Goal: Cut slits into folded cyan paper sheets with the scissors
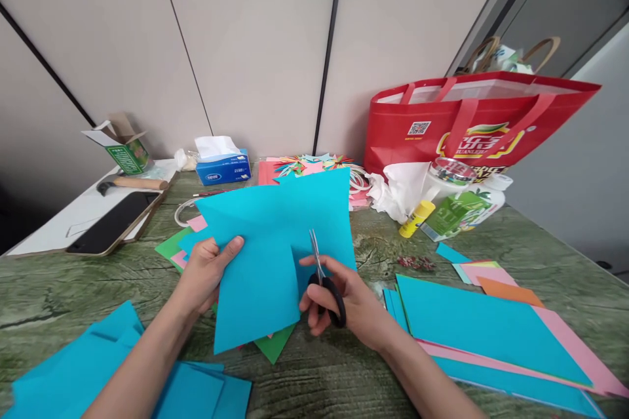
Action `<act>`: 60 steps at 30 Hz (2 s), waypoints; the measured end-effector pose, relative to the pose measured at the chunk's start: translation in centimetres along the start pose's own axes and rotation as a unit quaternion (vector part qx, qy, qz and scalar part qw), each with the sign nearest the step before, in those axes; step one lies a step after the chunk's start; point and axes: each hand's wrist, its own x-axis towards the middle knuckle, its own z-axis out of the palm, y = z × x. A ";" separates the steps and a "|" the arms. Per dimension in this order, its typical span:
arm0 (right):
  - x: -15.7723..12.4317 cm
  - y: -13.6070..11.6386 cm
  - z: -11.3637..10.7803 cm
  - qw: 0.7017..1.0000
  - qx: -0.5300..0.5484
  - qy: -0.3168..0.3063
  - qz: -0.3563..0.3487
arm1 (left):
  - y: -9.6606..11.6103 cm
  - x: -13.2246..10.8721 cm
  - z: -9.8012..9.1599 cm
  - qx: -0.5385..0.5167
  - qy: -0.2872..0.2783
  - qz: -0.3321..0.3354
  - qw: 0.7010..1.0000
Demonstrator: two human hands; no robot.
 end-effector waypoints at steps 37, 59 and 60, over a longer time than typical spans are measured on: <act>-0.1 -0.6 0.8 0.996 -0.046 -0.024 -0.078 | -0.5 -2.2 1.8 0.004 -0.004 0.002 1.000; 0.1 -0.2 1.0 0.992 -0.044 -0.026 -0.115 | -0.3 -2.4 1.9 0.009 -0.004 0.023 1.000; 0.1 -0.1 1.0 0.992 -0.049 -0.022 -0.116 | -0.3 -2.4 1.9 0.017 -0.001 0.026 1.000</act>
